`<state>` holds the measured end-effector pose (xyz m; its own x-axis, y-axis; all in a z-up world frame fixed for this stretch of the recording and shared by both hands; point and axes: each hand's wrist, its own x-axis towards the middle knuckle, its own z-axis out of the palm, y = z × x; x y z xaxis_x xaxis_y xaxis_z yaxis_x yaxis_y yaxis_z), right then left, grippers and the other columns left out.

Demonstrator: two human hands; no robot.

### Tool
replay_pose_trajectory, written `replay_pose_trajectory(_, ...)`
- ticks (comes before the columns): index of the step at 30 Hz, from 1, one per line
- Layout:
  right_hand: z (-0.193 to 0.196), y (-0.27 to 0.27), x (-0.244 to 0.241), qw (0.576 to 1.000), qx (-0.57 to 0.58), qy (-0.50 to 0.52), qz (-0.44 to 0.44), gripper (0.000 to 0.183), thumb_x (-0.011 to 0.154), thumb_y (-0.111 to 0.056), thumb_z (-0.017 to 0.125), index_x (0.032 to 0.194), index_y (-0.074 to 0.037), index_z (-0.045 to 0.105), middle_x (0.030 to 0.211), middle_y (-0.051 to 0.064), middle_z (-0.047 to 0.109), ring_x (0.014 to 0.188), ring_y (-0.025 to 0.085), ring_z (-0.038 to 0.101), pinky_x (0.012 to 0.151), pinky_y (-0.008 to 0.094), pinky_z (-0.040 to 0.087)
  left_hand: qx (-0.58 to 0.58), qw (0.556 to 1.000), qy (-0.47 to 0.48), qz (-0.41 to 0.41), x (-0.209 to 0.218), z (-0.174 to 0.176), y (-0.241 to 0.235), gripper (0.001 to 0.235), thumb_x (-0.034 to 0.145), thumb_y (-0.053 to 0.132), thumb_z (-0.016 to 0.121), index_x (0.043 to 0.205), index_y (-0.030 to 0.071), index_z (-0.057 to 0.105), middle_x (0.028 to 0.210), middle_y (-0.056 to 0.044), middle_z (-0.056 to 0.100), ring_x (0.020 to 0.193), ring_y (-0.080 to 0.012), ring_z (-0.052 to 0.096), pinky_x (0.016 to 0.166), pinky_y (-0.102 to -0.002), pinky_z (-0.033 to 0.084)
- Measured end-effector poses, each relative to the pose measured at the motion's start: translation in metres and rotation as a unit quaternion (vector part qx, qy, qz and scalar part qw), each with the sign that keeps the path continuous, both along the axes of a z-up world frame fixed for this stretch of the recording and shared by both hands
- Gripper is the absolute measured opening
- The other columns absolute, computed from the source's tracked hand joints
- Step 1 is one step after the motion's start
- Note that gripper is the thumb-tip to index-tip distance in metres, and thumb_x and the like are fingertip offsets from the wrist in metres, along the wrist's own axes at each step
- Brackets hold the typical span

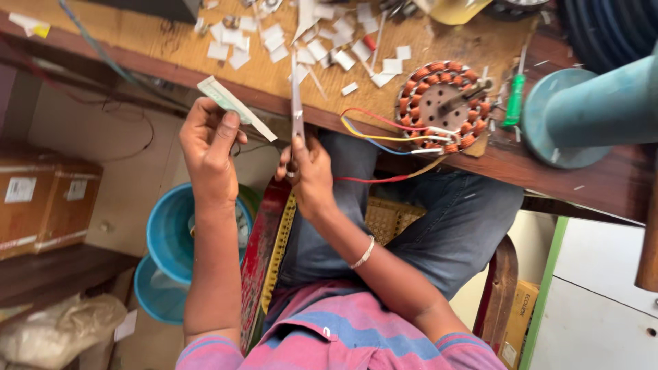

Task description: The person sits cross-legged and works on an electric motor stator, using scissors to cut white insulating tape and a screwdriver to adjust wires. They wrap the tape around the copper windings and secure the connections.

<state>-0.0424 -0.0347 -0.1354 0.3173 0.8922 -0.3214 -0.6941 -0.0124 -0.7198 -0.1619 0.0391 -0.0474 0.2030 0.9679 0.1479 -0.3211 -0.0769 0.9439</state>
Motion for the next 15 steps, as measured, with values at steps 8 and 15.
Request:
replay_pose_trajectory(8, 0.024, -0.039, 0.009, 0.987, 0.153, 0.044, 0.032, 0.023, 0.110, -0.027, 0.059, 0.106, -0.007, 0.049, 0.073, 0.009, 0.063, 0.053, 0.017, 0.060, 0.049, 0.029, 0.050, -0.142, 0.977, -0.157, 0.020, 0.045, -0.013, -0.008, 0.019, 0.111, 0.011, 0.051, 0.130, 0.010, 0.050, 0.118, -0.008, 0.062, 0.091, -0.0139, 0.064, 0.077, -0.030, 0.053)
replay_pose_trajectory(15, 0.055, -0.038, 0.026, 0.973, 0.071, -0.178, 0.127, 0.020, 0.103, -0.018, 0.068, 0.109, -0.002, 0.055, 0.086, 0.008, 0.067, 0.069, 0.014, 0.064, 0.059, 0.028, 0.053, -0.168, 0.945, -0.269, -0.077, 0.045, 0.013, -0.013, 0.018, 0.110, 0.005, 0.041, 0.127, 0.012, 0.045, 0.111, -0.008, 0.058, 0.054, -0.0112, 0.039, 0.048, -0.024, 0.031)
